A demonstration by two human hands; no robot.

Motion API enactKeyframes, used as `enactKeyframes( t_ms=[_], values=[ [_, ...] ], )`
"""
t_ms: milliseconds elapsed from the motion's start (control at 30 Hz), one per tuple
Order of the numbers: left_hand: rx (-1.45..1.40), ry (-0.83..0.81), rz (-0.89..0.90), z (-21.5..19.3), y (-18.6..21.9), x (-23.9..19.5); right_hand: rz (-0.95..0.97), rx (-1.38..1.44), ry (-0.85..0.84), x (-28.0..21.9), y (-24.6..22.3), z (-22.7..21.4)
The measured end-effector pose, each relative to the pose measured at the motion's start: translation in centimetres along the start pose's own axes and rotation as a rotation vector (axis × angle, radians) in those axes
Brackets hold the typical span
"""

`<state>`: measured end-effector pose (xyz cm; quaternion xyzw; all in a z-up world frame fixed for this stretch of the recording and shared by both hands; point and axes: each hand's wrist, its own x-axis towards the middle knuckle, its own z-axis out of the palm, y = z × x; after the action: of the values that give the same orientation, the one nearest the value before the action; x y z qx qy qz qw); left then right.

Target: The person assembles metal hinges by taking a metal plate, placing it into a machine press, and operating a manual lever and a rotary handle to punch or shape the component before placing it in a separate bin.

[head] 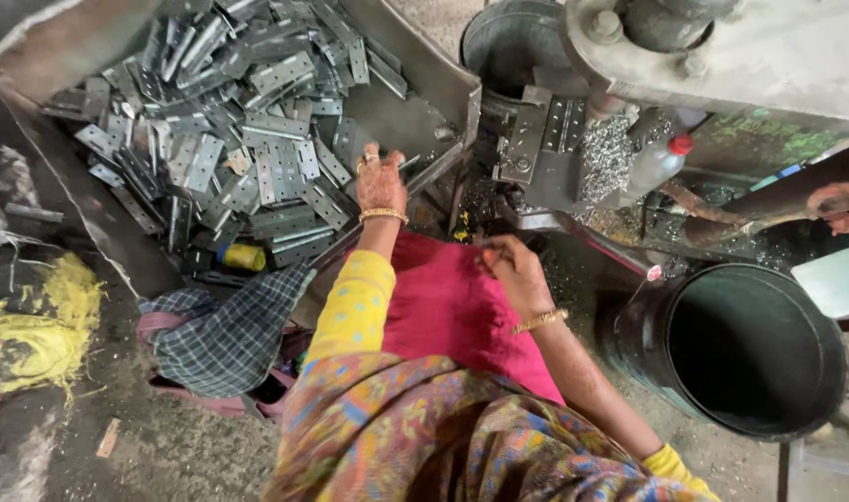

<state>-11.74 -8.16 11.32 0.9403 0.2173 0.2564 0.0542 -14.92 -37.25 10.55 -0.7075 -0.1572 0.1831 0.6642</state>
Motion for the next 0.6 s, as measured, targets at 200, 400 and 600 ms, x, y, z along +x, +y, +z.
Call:
enactKeyframes(
  t_ms=[200, 400, 600],
  values=[
    [-0.980, -0.038, -0.245, -3.8, 10.2, -7.3, -0.257, -0.372, 0.229, 1.6, -2.0, 1.2],
    [-1.311, -0.420, -0.345, 2.0, 12.7, -10.6, -0.228, -0.431, 0.126, -0.1, -2.7, -2.6],
    [-1.336, -0.718, -0.588, 2.4, 16.1, -6.5, 0.068, -0.412, 0.162, 2.5, -1.0, -9.1]
  ],
)
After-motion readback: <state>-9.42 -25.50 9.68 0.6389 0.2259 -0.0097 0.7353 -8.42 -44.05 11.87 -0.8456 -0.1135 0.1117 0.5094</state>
